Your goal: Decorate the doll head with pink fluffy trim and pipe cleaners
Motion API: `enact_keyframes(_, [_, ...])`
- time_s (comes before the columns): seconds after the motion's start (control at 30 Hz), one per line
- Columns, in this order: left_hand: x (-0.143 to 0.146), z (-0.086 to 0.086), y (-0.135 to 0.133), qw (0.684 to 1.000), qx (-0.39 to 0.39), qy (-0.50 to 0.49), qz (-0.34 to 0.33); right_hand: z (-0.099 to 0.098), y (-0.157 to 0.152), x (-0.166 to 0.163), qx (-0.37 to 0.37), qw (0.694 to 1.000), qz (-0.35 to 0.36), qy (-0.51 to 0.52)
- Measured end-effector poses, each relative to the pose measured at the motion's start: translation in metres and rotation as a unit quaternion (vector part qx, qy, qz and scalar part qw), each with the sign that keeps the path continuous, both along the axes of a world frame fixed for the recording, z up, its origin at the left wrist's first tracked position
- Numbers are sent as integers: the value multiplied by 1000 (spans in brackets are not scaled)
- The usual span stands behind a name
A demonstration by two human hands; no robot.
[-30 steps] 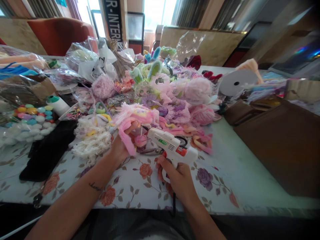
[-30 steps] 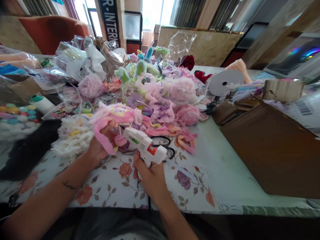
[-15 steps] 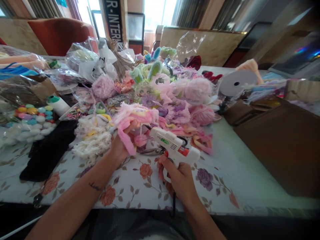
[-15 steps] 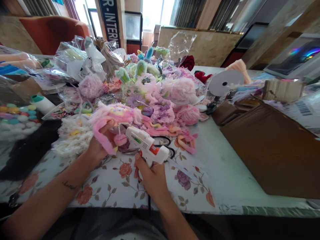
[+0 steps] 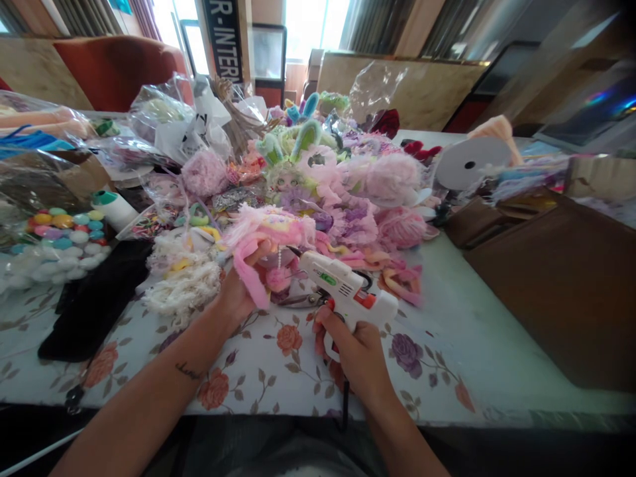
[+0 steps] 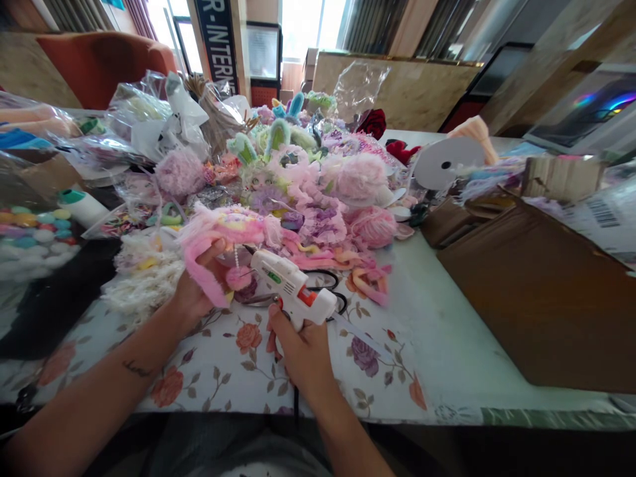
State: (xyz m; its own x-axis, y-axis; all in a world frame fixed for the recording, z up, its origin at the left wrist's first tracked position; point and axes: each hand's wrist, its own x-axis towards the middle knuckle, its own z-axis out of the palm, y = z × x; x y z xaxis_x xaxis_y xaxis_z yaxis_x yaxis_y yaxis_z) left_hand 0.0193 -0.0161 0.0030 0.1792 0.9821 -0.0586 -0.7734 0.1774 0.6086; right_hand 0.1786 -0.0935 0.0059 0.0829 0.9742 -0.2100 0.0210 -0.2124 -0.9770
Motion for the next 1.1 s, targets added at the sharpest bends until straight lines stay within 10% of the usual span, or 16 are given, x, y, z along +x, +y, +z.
enact_keyframes(1.1, [-1,-2,0,999,-37,11,35,-1,1,0,-6,1000,0,-2])
